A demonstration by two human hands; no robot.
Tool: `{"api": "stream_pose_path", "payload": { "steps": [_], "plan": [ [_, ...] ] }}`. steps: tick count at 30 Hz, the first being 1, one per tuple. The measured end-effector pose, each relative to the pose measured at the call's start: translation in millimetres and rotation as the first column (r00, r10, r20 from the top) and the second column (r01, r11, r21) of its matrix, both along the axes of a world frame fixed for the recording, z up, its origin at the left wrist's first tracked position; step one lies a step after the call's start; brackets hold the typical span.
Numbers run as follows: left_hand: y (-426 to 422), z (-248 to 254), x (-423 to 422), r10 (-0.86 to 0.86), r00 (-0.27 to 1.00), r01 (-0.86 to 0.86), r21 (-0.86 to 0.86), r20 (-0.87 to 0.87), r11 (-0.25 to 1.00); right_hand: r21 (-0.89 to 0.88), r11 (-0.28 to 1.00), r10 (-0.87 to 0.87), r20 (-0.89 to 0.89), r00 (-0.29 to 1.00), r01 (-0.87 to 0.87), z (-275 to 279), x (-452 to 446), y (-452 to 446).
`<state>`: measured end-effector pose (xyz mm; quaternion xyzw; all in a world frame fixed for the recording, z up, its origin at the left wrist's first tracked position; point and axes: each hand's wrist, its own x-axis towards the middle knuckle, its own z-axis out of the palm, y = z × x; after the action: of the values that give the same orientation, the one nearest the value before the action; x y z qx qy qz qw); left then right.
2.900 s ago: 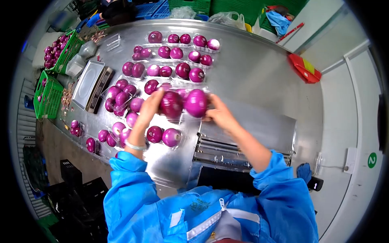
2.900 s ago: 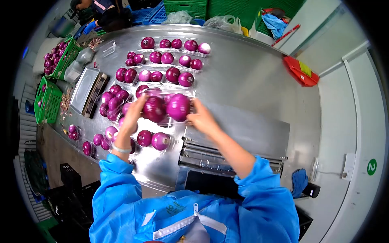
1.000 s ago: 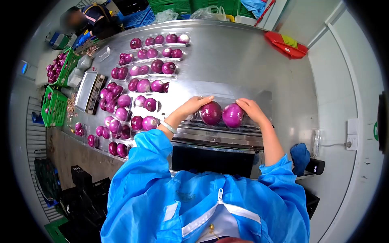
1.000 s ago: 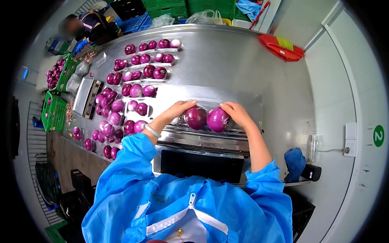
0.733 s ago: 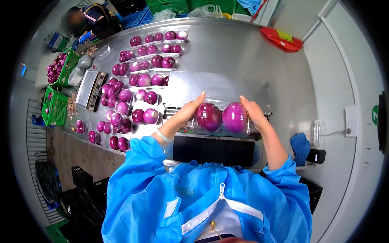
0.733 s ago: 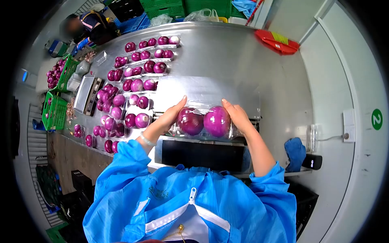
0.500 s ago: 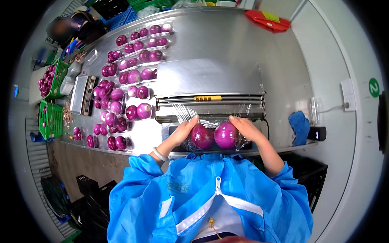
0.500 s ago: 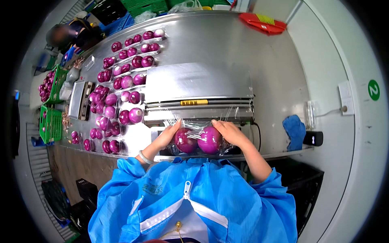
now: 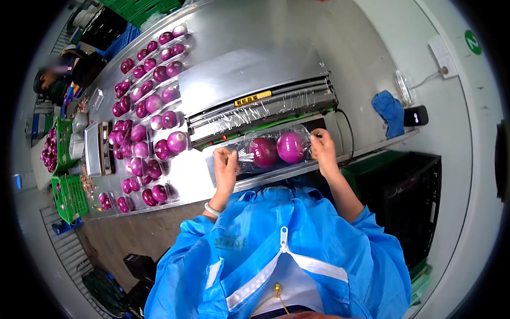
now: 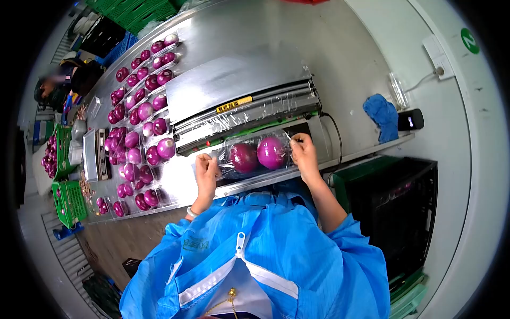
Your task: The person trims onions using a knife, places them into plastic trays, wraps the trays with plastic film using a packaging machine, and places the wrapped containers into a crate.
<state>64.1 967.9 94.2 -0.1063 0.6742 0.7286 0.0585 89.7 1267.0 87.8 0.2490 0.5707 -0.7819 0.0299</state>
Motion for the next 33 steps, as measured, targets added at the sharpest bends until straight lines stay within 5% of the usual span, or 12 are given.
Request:
{"api": "stream_pose_path", "payload": {
  "steps": [3, 5, 11, 13, 15, 18, 20, 24, 26, 28, 30, 33],
  "plan": [
    [-19.5, -11.9, -9.5, 0.015, 0.999, -0.018, -0.113, -0.034, 0.993, 0.124, 0.963, -0.226, -0.119, 0.967, 0.241, 25.5, 24.8, 6.2],
    [-26.3, -29.4, -14.2, -0.129, 0.985, 0.068, -0.428, -0.115, 0.901, 0.236, 0.917, -0.3, -0.12, 0.946, 0.32, 27.2, 57.3, 21.1],
    [15.2, -49.5, -42.7, -0.706, 0.693, -0.019, -0.982, -0.148, 0.187, 0.596, 0.626, -0.501, -0.188, 0.845, 0.504, -93.7, 101.2, 13.5],
    [53.8, -50.4, -48.2, -0.788, 0.588, -0.038, -0.979, -0.183, 0.199, 0.606, 0.628, -0.54, -0.112, 0.834, 0.488, -104.2, 83.2, -19.3],
    [81.9, -41.5, -45.4, -0.865, 0.441, 0.069, -0.952, -0.239, 0.298, 0.135, 0.703, -0.698, -0.062, 0.714, 0.698, -119.2, 74.0, -42.1],
    [97.8, -35.0, -39.2, -0.837, 0.46, 0.377, -0.788, -0.296, 0.486, -0.305, 0.825, -0.52, -0.084, 0.85, 0.475, -109.1, 97.7, -49.9],
    [110.9, -22.7, -16.9, -0.744, 0.644, 0.701, -0.254, -0.177, 0.667, -0.516, 0.834, -0.285, -0.094, 0.954, 0.198, -74.8, 125.5, -49.5],
    [136.9, 32.4, 20.3, -0.862, 0.477, 0.845, 0.358, -0.172, 0.397, -0.609, 0.773, 0.129, -0.124, 0.984, -0.178, 17.9, 148.2, -37.4],
    [163.9, 74.8, 33.4, -0.878, 0.303, 0.863, 0.497, -0.37, 0.088, -0.561, 0.771, 0.277, -0.132, 0.952, -0.302, 46.1, 153.7, -24.1],
    [185.0, 118.9, 47.8, -0.971, 0.077, 0.749, 0.656, -0.227, -0.094, -0.345, 0.833, 0.439, -0.067, 0.896, -0.433, 55.2, 158.3, 8.2],
    [209.0, 133.7, 61.7, -0.973, -0.162, 0.511, 0.83, -0.164, -0.225, 0.395, 0.729, 0.475, 0.295, 0.829, -0.559, 89.2, 179.5, 72.4],
    [247.9, 111.2, 92.2, -0.948, -0.262, 0.278, 0.927, -0.18, -0.253, 0.361, 0.932, -0.045, 0.086, 0.995, 0.011, 181.4, 217.9, 114.1]
  ]
}}
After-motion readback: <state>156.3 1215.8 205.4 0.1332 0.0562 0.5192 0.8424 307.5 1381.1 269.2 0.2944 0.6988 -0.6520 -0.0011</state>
